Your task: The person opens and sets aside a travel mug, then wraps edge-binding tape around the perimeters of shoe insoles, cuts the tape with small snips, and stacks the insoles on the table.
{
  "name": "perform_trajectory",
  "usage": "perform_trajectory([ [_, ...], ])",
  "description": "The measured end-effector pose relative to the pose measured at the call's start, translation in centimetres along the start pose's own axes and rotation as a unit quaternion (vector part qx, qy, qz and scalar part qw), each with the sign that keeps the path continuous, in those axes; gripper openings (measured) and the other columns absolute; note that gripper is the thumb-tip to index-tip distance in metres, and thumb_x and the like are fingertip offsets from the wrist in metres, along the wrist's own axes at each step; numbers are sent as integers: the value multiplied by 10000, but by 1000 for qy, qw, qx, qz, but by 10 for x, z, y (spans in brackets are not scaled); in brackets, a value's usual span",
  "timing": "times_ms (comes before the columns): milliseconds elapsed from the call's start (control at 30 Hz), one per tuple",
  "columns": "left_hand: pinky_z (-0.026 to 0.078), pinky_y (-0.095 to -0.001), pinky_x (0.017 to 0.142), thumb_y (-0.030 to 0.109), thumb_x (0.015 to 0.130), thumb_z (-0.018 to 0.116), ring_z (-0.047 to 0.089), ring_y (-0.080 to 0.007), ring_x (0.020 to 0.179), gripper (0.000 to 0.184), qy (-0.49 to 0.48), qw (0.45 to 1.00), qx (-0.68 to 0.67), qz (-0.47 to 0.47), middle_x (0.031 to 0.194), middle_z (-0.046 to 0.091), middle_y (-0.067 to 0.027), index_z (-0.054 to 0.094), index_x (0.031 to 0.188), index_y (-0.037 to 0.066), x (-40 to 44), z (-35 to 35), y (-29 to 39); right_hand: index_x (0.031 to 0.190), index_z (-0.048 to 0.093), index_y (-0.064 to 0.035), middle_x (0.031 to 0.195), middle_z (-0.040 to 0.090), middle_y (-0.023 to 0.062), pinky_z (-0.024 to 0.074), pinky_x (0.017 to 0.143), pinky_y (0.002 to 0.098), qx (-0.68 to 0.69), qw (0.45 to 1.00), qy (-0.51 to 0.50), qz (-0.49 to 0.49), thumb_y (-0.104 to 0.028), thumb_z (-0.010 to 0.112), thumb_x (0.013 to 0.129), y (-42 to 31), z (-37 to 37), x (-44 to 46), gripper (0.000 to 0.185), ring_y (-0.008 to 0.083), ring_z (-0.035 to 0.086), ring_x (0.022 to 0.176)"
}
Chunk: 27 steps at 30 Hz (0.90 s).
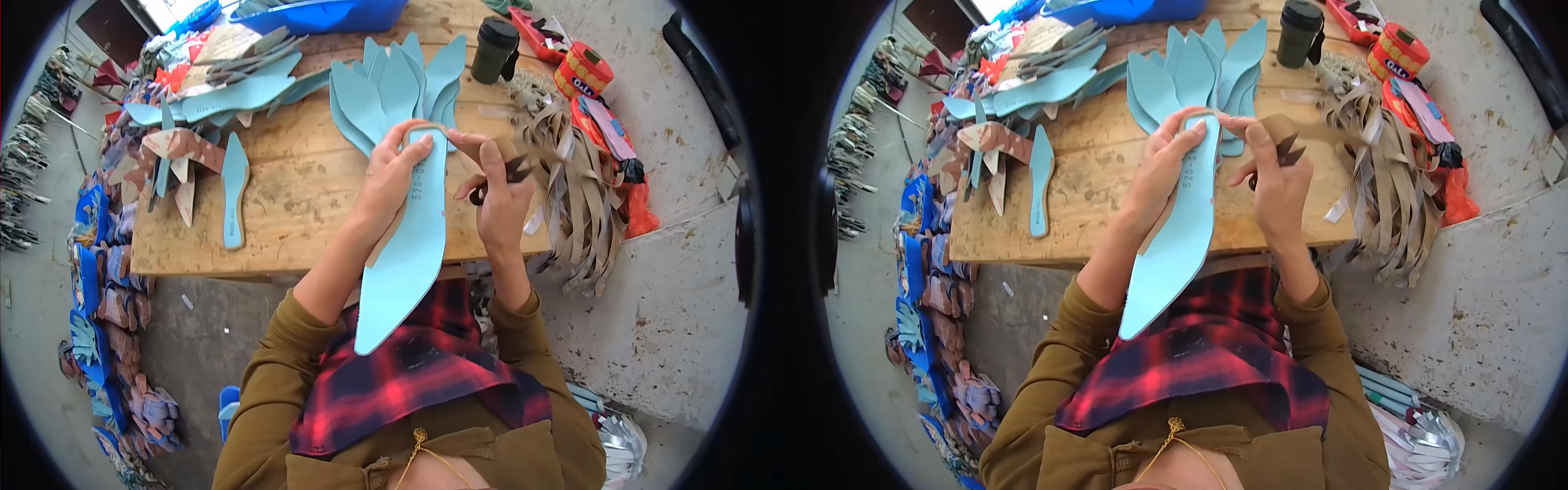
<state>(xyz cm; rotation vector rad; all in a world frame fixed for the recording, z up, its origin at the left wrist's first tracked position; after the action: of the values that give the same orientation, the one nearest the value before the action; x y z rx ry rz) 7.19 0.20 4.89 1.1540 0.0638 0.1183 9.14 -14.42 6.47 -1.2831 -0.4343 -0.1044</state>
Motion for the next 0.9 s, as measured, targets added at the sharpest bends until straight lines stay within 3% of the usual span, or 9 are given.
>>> perform_trajectory([
  [100, 500, -228, 522, 145, 926, 572, 603, -90, 623, 339, 44, 999, -7, 11, 851, 623, -57, 470, 1222, 16, -4, 1, -8, 1065, 623, 64, 1098, 667, 177, 466, 476, 220, -11, 1000, 0, -19, -195, 489, 994, 0, 4, -38, 300, 174, 667, 957],
  [167, 503, -227, 547, 132, 923, 569, 601, -86, 642, 332, 63, 998, -7, 8, 866, 626, -62, 474, 1220, 17, -4, 1, -10, 1055, 625, 63, 1123, 660, 180, 533, 705, 283, -54, 997, -46, -26, -149, 494, 984, 4, -4, -51, 259, 215, 631, 1049],
  [267, 515, -255, 622, 138, 927, 562, 606, -104, 728, 305, 117, 993, -1, 0, 918, 627, -76, 488, 1202, 29, 3, 3, -24, 1062, 629, 62, 1168, 647, 178, 457, 966, 358, -124, 979, -116, -114, -117, 545, 949, 23, -19, -52, 228, 247, 609, 1098],
  [367, 519, -288, 710, 165, 939, 549, 603, -136, 826, 314, 131, 989, -48, -58, 956, 619, -80, 493, 1219, 34, 18, -12, -56, 1079, 627, 60, 1199, 622, 201, 429, 998, 384, -77, 989, -112, -50, -123, 595, 916, 18, -28, -69, 248, 286, 601, 1110],
  [533, 474, -333, 894, 227, 977, 499, 557, -191, 1041, 423, 241, 955, -153, -81, 1174, 555, -119, 390, 1342, 44, 28, -14, -74, 1396, 316, 29, 1375, 409, 214, 371, 1013, 465, -333, 909, -73, -241, -466, 885, 565, 31, -2, -62, 1122, 370, 411, 1261],
  [633, 472, -359, 900, 273, 983, 499, 541, -202, 1078, 461, 174, 975, -129, -53, 1216, 526, -126, 368, 1348, 22, 16, -14, -74, 1398, 314, 48, 1358, 434, 170, 418, 979, 397, -210, 953, -88, -202, -267, 848, 655, 18, -25, -28, 968, 265, 484, 1179],
  [700, 473, -382, 886, 370, 840, 690, 552, -241, 1079, 611, 77, 969, 229, 46, 1209, 545, -149, 479, 1277, -2, -5, -16, -23, 1385, 337, 67, 1338, 464, 145, 427, 992, 325, 44, 998, -46, 10, -155, 760, 702, -3, -32, -18, 834, 218, 504, 1190],
  [767, 473, -383, 885, 411, 727, 791, 562, -268, 1083, 710, -95, 806, 554, 184, 1214, 556, -163, 541, 1238, -14, -20, -14, 2, 1398, 321, 64, 1304, 500, 149, 431, 997, 337, 60, 991, -98, 69, -144, 730, 722, 6, -40, -17, 817, 218, 514, 1195],
  [900, 463, -342, 891, 345, 579, 879, 579, -251, 1072, 818, -152, 824, 541, 73, 1135, 596, -142, 566, 1253, 3, -24, 19, 28, 1247, 461, 40, 1075, 618, 117, 486, 670, 230, 146, 986, -60, 61, -135, 676, 822, 27, -37, -22, 507, 137, 617, 862],
])
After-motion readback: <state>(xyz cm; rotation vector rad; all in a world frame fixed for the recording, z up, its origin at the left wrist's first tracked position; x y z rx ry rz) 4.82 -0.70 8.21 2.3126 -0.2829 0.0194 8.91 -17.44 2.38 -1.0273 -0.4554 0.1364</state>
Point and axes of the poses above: each hand's wrist, its own x-axis towards the middle knuckle, its own z-axis out of the palm, y = z × x, the point moved 2 cm from there along x, towards the middle knuckle
